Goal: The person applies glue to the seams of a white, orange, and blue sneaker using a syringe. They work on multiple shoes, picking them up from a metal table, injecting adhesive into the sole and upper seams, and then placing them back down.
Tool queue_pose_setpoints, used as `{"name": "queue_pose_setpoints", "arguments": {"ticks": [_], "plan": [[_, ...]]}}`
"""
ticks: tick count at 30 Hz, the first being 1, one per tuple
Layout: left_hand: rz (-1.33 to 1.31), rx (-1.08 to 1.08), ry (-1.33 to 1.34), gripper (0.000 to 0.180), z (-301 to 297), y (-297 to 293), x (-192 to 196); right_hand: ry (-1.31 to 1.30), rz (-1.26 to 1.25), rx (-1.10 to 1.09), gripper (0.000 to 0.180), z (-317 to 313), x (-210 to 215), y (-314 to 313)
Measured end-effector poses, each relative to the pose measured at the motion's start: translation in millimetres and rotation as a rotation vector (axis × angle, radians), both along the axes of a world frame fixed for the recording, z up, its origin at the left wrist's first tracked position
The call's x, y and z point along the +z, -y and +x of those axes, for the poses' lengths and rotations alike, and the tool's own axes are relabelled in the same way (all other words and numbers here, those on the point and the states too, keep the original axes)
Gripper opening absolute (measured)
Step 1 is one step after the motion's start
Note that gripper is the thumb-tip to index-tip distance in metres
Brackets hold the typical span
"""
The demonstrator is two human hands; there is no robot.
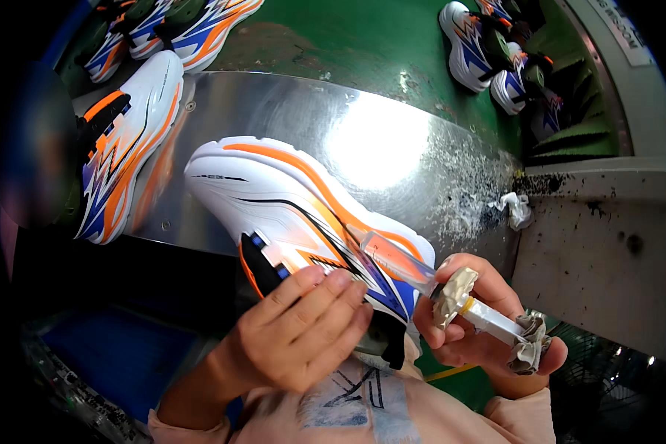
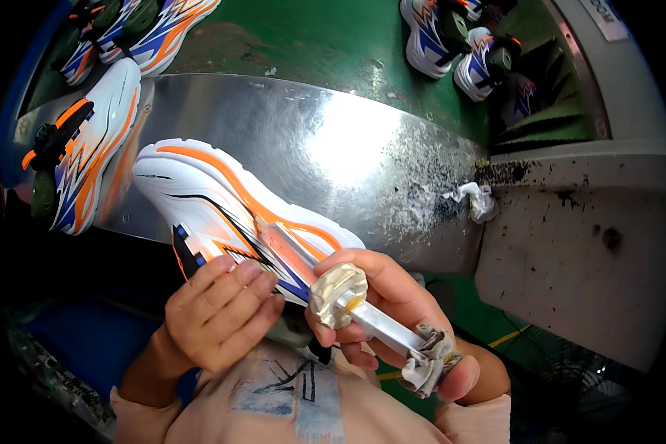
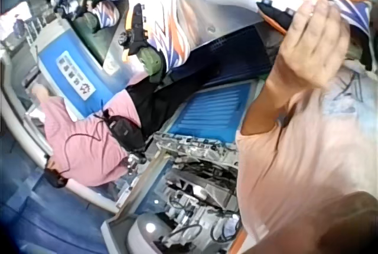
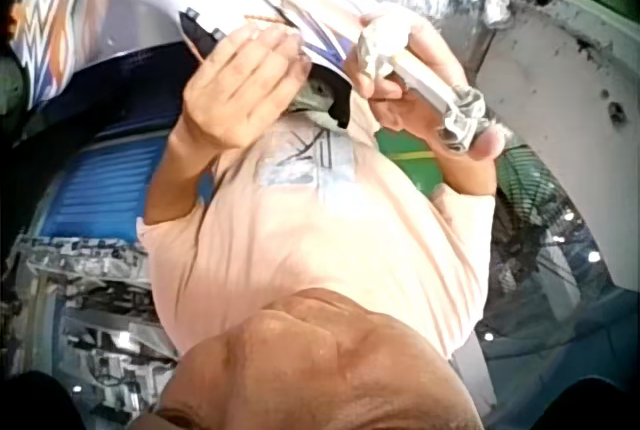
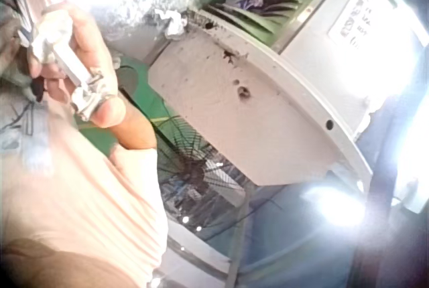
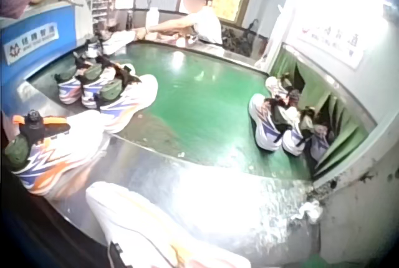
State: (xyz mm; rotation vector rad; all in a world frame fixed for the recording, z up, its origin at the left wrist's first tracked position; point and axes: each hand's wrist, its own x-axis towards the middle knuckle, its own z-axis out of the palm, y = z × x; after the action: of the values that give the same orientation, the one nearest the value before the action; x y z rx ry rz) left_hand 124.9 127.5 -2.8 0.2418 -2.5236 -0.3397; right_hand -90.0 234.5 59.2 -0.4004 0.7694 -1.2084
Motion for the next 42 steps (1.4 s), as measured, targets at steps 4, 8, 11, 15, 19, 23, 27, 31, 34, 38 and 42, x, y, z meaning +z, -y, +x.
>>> {"name": "queue_pose_setpoints", "arguments": {"ticks": [4,8,11,15,19,23,27,31,34,38,42], "plan": [[-0.033,0.0,0.049,0.017,-3,1,7,0.066,0.005,-0.005,0.145,-11,-5,-27],[-0.098,-0.035,0.067,0.018,-12,10,10,0.053,0.091,-0.021,0.142,-24,-8,-50],[-0.095,-0.025,0.111,0.02,-23,12,24,0.013,0.169,0.029,0.138,-38,-13,-52],[-0.066,-0.063,0.219,0.029,-37,20,42,0.068,0.041,-0.055,0.132,-50,-39,-62],[-0.053,-0.095,0.302,0.037,-49,28,51,0.312,-0.239,-0.23,0.137,-51,-75,-80],[-0.041,-0.123,0.345,0.045,-64,36,53,0.29,-0.076,-0.196,0.139,-54,-71,-87],[-0.065,-0.184,0.411,0.05,-79,49,59,0.362,0.007,-0.213,0.141,-52,-69,-91],[-0.136,-0.305,0.443,0.059,-104,72,60,0.437,0.022,-0.321,0.144,-42,-69,-92],[-0.166,-0.422,0.523,0.067,-126,84,68,0.416,0.01,-0.375,0.144,-39,-68,-91],[-0.144,-0.239,0.648,0.068,-139,57,72,0.46,-0.029,-0.49,0.139,-39,-66,-94],[0.001,0.095,0.628,0.058,-139,16,71,0.387,0.007,-0.506,0.138,-42,-59,-90]]}}
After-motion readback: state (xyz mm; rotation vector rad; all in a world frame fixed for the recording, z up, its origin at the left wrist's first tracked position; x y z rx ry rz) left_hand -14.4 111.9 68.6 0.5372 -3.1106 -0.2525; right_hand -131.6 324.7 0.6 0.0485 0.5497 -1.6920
